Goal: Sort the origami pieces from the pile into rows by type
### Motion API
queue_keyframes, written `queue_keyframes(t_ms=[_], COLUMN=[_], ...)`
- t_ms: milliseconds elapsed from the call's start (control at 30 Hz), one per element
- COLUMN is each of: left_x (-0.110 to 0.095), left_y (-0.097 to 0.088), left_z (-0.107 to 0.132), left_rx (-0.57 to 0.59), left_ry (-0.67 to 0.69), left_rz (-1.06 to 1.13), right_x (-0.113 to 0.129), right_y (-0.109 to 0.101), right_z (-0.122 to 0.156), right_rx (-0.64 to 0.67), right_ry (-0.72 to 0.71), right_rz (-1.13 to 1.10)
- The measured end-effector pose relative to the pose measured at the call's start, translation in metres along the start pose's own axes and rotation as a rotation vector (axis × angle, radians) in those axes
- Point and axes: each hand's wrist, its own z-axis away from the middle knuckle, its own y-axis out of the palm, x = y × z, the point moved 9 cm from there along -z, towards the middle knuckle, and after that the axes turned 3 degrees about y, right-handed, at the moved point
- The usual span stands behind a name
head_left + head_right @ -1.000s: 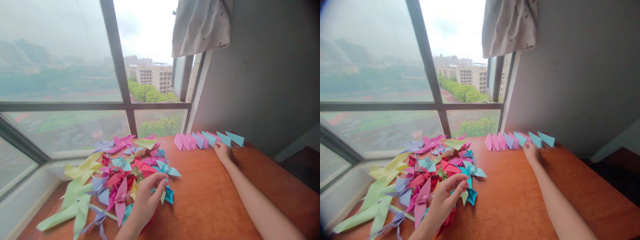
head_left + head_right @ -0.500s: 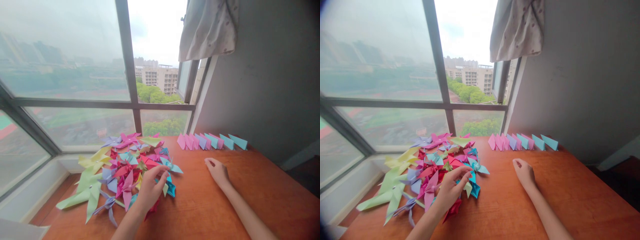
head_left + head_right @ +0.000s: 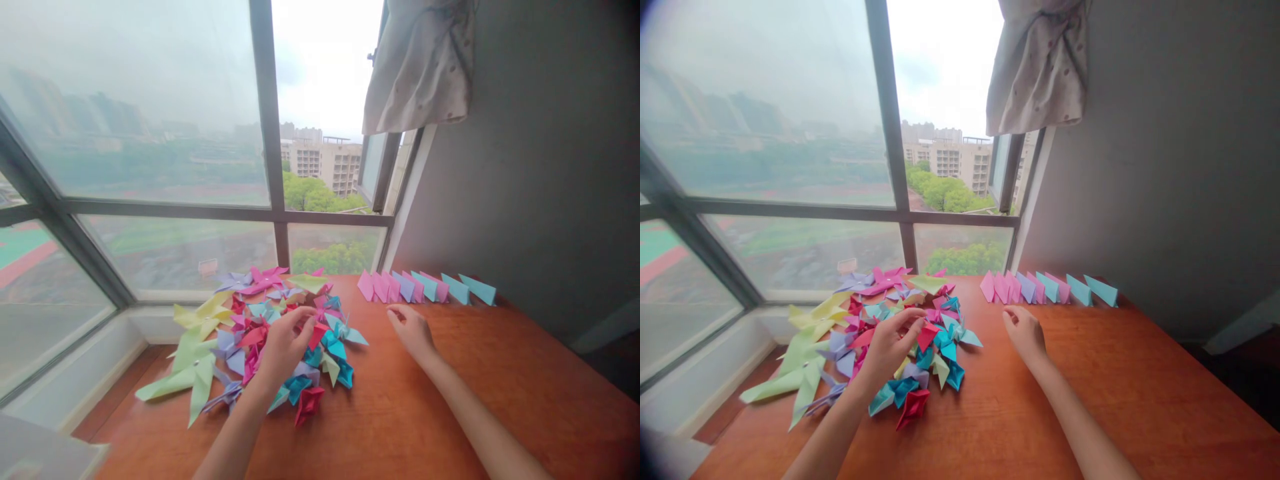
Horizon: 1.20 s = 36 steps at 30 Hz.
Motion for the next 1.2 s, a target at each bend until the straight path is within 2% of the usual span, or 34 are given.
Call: queue_keyframes(t_ms=[167, 233, 333, 467, 633, 800, 900, 1033, 1100, 1200], left_x=[0.012, 0.011, 0.006, 0.001, 0.000, 0.002, 0.005, 0.010, 0.014, 0.020], left_y=[0.003, 0.005, 0.006, 0.005, 0.006, 0.003, -0.002, -0.011, -0.013, -0.010], left_z=[0.007, 0.012, 0.016, 0.018, 0.017, 0.018, 0.018, 0.017, 0.017, 0.017], left_rx=[-0.004, 0.010, 0.028, 0.031, 0.026, -0.010, -0.057, -0.132, -0.156, -0.148], left_ry=[-0.009, 0.007, 0.042, 0.067, 0.108, 0.125, 0.108, 0.064, 0.013, -0.084], left_rz=[-0.005, -0.011, -0.054, -0.103, -0.157, -0.161, -0.120, -0.028, 0.043, 0.206], right_x=[0.095, 0.125, 0.155, 0.176, 0.184, 0.181, 0.179, 0.157, 0.138, 0.112], right_y=[0.035, 0.051, 0.072, 0.090, 0.100, 0.089, 0.064, 0.008, -0.011, -0.027], right_z=[-0.029, -0.036, -0.044, -0.048, -0.050, -0.058, -0.060, -0.050, -0.040, -0.023], right_rx=[0.106, 0.154, 0.205, 0.247, 0.264, 0.195, 0.090, -0.103, -0.122, -0.092], right_ry=[-0.329, -0.434, -0.537, -0.643, -0.734, -0.705, -0.639, -0.421, -0.268, -0.077], right_rz=[0.090, 0.137, 0.192, 0.243, 0.279, 0.283, 0.175, -0.271, -0.440, -0.609])
